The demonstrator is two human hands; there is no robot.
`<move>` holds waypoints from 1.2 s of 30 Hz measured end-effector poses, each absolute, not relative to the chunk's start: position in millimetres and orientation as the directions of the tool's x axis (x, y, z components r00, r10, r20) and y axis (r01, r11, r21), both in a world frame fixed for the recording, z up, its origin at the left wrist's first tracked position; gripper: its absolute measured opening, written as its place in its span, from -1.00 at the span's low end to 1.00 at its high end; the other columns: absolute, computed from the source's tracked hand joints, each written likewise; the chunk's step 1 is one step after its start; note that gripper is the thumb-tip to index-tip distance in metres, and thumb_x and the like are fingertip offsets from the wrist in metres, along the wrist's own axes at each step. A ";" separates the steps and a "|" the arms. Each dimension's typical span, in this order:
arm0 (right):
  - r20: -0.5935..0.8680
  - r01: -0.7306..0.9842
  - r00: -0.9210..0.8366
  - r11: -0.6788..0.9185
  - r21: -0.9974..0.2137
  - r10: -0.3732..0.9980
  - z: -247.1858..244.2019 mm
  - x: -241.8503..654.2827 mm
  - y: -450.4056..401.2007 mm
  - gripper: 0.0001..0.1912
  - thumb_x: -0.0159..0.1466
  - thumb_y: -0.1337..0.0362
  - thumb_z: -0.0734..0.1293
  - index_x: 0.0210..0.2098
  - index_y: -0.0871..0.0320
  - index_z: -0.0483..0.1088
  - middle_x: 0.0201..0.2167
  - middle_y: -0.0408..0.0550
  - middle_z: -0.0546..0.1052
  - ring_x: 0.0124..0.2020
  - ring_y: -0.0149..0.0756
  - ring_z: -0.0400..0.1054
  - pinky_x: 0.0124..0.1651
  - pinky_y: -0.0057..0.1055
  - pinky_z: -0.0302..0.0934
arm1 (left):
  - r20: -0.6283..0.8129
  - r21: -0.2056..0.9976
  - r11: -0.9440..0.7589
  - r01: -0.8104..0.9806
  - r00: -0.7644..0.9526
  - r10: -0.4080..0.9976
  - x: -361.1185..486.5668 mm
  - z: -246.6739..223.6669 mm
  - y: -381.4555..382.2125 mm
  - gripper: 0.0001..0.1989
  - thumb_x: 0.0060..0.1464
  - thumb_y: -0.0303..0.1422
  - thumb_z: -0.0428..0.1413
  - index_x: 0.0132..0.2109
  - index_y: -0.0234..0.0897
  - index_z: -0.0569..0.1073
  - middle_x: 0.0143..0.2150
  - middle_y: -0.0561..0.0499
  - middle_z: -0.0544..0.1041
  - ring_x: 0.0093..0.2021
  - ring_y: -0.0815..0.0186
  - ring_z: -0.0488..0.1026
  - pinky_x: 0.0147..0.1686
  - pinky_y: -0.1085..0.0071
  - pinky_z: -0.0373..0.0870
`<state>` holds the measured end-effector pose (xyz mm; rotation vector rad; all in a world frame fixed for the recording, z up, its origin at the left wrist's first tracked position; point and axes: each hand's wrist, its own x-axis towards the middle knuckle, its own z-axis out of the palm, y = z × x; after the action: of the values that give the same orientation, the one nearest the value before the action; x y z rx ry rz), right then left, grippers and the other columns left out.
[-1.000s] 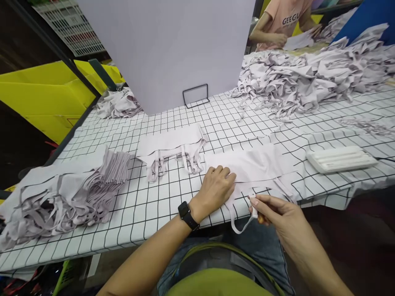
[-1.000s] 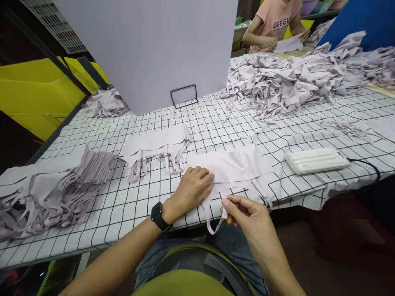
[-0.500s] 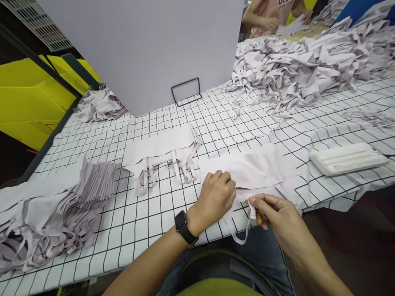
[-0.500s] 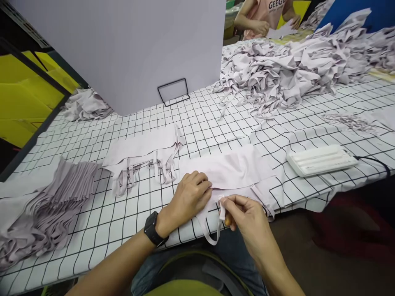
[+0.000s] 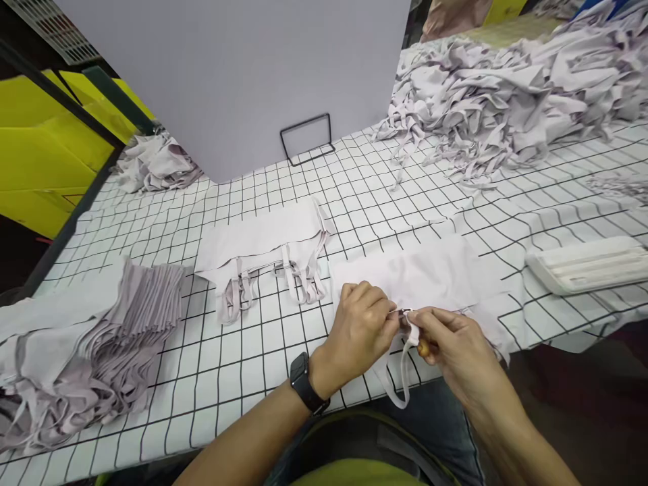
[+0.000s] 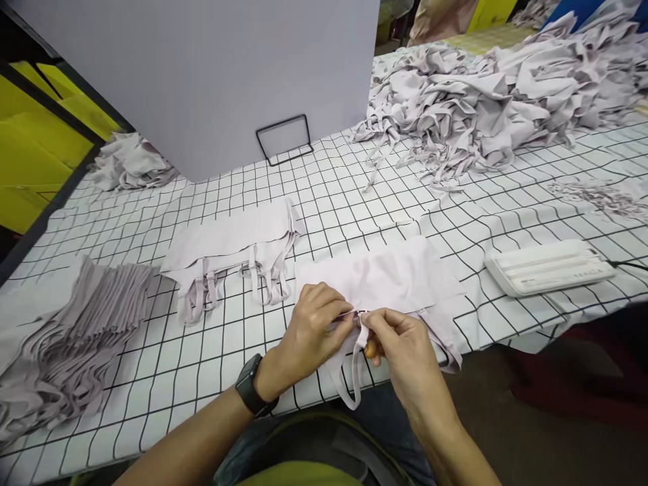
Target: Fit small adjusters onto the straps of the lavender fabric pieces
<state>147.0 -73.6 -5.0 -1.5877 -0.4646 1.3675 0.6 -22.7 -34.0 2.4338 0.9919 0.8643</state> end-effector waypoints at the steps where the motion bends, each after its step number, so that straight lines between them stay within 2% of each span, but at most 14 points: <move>1: -0.553 -0.287 0.303 -0.479 -0.829 0.776 -3.8 146.4 -74.0 -0.70 -0.09 0.08 0.56 -0.62 0.20 0.53 -0.73 -0.19 0.35 -0.69 -0.50 0.16 -0.64 -0.54 0.02 | 0.402 0.545 -0.674 0.498 0.550 0.732 0.8 -34.2 -22.9 -0.86 0.27 -0.46 0.13 -0.30 -0.31 0.50 -0.32 0.01 0.56 -0.24 0.27 0.42 -0.21 0.26 0.26; 5: -0.565 -0.299 0.328 -0.485 -0.822 0.757 -3.3 143.9 -73.1 -0.71 -0.12 0.10 0.56 -0.65 0.21 0.52 -0.74 -0.19 0.34 -0.70 -0.50 0.17 -0.65 -0.55 0.03 | 0.406 0.530 -0.682 0.503 0.556 0.725 1.2 -34.5 -23.6 -0.85 0.28 -0.46 0.11 -0.30 -0.31 0.50 -0.34 0.01 0.56 -0.25 0.28 0.41 -0.20 0.26 0.25; 12: -0.558 -0.322 0.361 -0.462 -0.827 0.747 -6.4 141.9 -67.1 -0.70 -0.17 0.11 0.57 -0.67 0.22 0.52 -0.76 -0.18 0.34 -0.70 -0.50 0.17 -0.66 -0.56 0.04 | 0.484 0.403 -0.760 0.510 0.586 0.650 1.2 -33.7 -23.5 -0.78 0.31 -0.49 0.05 -0.34 -0.34 0.49 -0.37 0.00 0.52 -0.28 0.27 0.34 -0.21 0.25 0.22; 16: -0.552 -0.311 0.349 -0.463 -0.830 0.757 -5.8 141.5 -67.7 -0.69 -0.15 0.11 0.56 -0.68 0.20 0.48 -0.75 -0.21 0.31 -0.70 -0.51 0.16 -0.66 -0.57 0.01 | 0.480 0.355 -0.781 0.514 0.616 0.624 1.2 -33.6 -23.1 -0.76 0.32 -0.50 0.04 -0.35 -0.36 0.48 -0.37 -0.01 0.49 -0.28 0.26 0.32 -0.20 0.26 0.22; 23: -0.542 -0.262 0.294 -0.479 -0.838 0.788 -7.9 141.7 -69.2 -0.63 -0.08 0.15 0.54 -0.72 0.15 0.31 -0.77 -0.29 0.18 -0.72 -0.56 0.02 -0.68 -0.57 -0.13 | 0.460 0.228 -0.829 0.510 0.694 0.554 1.0 -32.2 -23.7 -0.75 0.28 -0.55 0.03 -0.40 -0.35 0.41 -0.39 -0.02 0.42 -0.28 0.24 0.29 -0.16 0.25 0.26; 26: -0.568 -0.230 0.242 -0.522 -0.821 0.786 -3.9 143.7 -67.4 -0.57 -0.10 0.09 0.53 -0.75 0.14 0.24 -0.77 -0.32 0.10 -0.73 -0.59 -0.09 -0.68 -0.56 -0.21 | 0.440 0.175 -0.855 0.489 0.737 0.512 0.8 -31.3 -23.7 -0.76 0.24 -0.61 0.01 -0.41 -0.34 0.38 -0.39 -0.03 0.40 -0.30 0.23 0.28 -0.18 0.26 0.26; 32: -0.623 -0.158 0.105 -0.606 -0.780 0.775 3.8 149.2 -61.5 -0.48 -0.18 0.00 0.56 -0.75 0.10 0.18 -0.77 -0.38 0.02 -0.74 -0.62 -0.17 -0.69 -0.55 -0.24 | 0.389 0.183 -0.856 0.483 0.764 0.514 3.7 -31.1 -21.4 -0.74 0.27 -0.61 -0.05 -0.38 -0.33 0.37 -0.35 -0.05 0.42 -0.28 0.22 0.29 -0.14 0.27 0.28; 34: -0.606 -0.060 0.037 -0.604 -0.795 0.794 4.4 154.2 -66.2 -0.49 -0.12 -0.06 0.54 -0.73 0.12 0.23 -0.78 -0.33 0.10 -0.75 -0.59 -0.08 -0.68 -0.54 -0.19 | 0.342 0.215 -0.845 0.490 0.772 0.535 0.5 -26.3 -23.1 -0.74 0.28 -0.60 -0.05 -0.38 -0.32 0.37 -0.33 -0.06 0.43 -0.26 0.21 0.30 -0.13 0.26 0.28; 36: -0.580 0.110 -0.042 -0.573 -0.812 0.814 5.4 166.5 -73.3 -0.48 0.02 -0.15 0.47 -0.70 0.14 0.33 -0.77 -0.22 0.25 -0.74 -0.50 0.07 -0.66 -0.51 -0.08 | 0.279 0.276 -0.821 0.499 0.776 0.565 -8.8 -18.4 -27.7 -0.78 0.27 -0.58 -0.03 -0.34 -0.32 0.38 -0.30 -0.06 0.45 -0.22 0.20 0.33 -0.10 0.21 0.28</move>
<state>166.5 -73.3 5.4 -1.6914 -0.9783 1.6662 -8.8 -27.7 -18.4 2.7820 0.8420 0.5250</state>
